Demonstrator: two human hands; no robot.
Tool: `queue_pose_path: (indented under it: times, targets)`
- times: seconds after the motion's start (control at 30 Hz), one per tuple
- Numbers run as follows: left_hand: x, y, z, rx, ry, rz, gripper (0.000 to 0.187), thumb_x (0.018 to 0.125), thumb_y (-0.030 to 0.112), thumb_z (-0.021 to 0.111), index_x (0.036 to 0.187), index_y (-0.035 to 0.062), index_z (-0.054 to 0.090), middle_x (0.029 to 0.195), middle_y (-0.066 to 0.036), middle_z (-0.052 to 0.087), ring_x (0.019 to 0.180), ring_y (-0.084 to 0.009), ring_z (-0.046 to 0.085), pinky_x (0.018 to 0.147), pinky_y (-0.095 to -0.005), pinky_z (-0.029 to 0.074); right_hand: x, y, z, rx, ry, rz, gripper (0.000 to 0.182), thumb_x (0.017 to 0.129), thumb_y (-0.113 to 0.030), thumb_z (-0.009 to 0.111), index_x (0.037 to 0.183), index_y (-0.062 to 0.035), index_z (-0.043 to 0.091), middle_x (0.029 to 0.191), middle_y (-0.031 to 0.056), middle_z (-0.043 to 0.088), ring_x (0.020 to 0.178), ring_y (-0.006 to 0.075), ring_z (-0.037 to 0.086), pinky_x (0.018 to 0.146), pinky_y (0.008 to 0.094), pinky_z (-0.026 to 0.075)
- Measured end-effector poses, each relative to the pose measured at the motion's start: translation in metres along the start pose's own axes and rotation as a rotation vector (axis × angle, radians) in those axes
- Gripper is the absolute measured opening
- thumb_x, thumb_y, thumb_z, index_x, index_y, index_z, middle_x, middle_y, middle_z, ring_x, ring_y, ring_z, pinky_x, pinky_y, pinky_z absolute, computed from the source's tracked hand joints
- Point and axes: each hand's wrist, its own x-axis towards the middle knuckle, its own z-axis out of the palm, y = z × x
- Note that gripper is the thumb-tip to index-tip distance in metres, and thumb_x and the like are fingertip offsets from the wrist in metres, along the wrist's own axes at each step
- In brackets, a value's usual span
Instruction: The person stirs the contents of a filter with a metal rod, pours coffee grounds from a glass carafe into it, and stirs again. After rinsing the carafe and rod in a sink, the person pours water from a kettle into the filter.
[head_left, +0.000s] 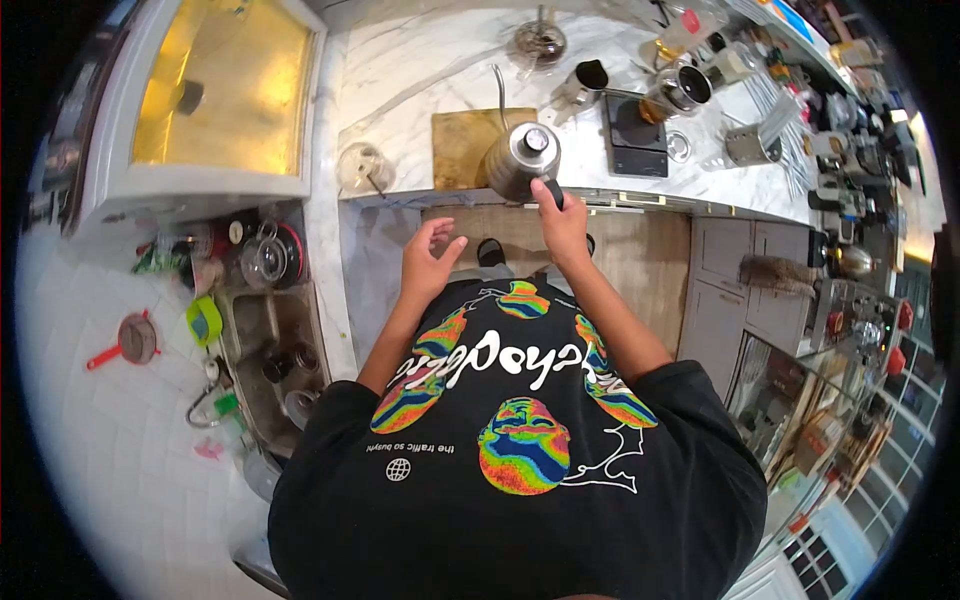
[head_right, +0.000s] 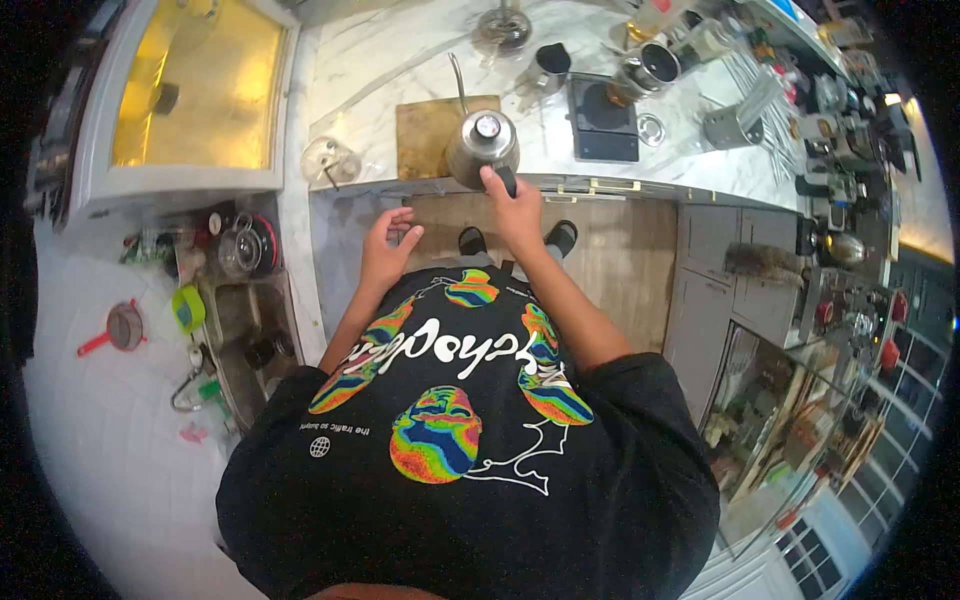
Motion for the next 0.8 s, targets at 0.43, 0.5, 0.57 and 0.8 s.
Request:
queue_pose_path:
  times: [0.43,0.5,0.57,0.8]
  targets:
    - [0.039,0.025,0.041,-0.087,-0.129,0.054,0.037,0.090,0.018,0.081,0.121,0.0014,0.069,0.112,-0.012,0.076,0.099,-0.0193,0.070,0.091,-0.0334,0.055,-0.095,0.008,-0.126,0.058,0.336,0.039,0.041,0.093,-0.026,0.081,0.065,-0.0095,0.056,0.065,-0.0102,0.046,0.061,0.0032,0.038,0.052,0.0276,0.028]
    - [0.040,0.028,0.051,-0.087,-0.153,0.057,0.037,0.090,0.018,0.081,0.121,0.0014,0.069,0.112,-0.012,0.076,0.099,-0.0192,0.071,0.091,-0.0335,0.055,-0.103,0.007,-0.147,0.080,0.383,0.037,0.043,0.094,-0.025,0.080,0.064,-0.0100,0.053,0.065,-0.0102,0.046,0.061,0.0033,0.037,0.052,0.0277,0.027]
    - [0.045,0.035,0.062,-0.089,-0.180,0.063,0.037,0.091,0.018,0.081,0.121,0.0013,0.069,0.112,-0.013,0.076,0.099,-0.0190,0.071,0.091,-0.0335,0.055,-0.110,0.003,-0.169,0.075,0.429,0.010,0.045,0.094,-0.022,0.079,0.062,-0.0106,0.049,0.065,-0.0103,0.044,0.059,0.0034,0.036,0.052,0.0278,0.025]
    - [0.061,0.076,0.119,-0.070,-0.215,0.104,0.037,0.091,0.018,0.081,0.122,0.0011,0.069,0.112,-0.013,0.076,0.099,-0.0186,0.071,0.092,-0.0330,0.056,-0.111,-0.017,-0.248,0.067,0.417,-0.002,0.037,0.095,-0.022,0.074,0.066,-0.0080,0.054,0.065,-0.0040,0.052,0.060,0.0066,0.045,0.056,0.0269,0.033]
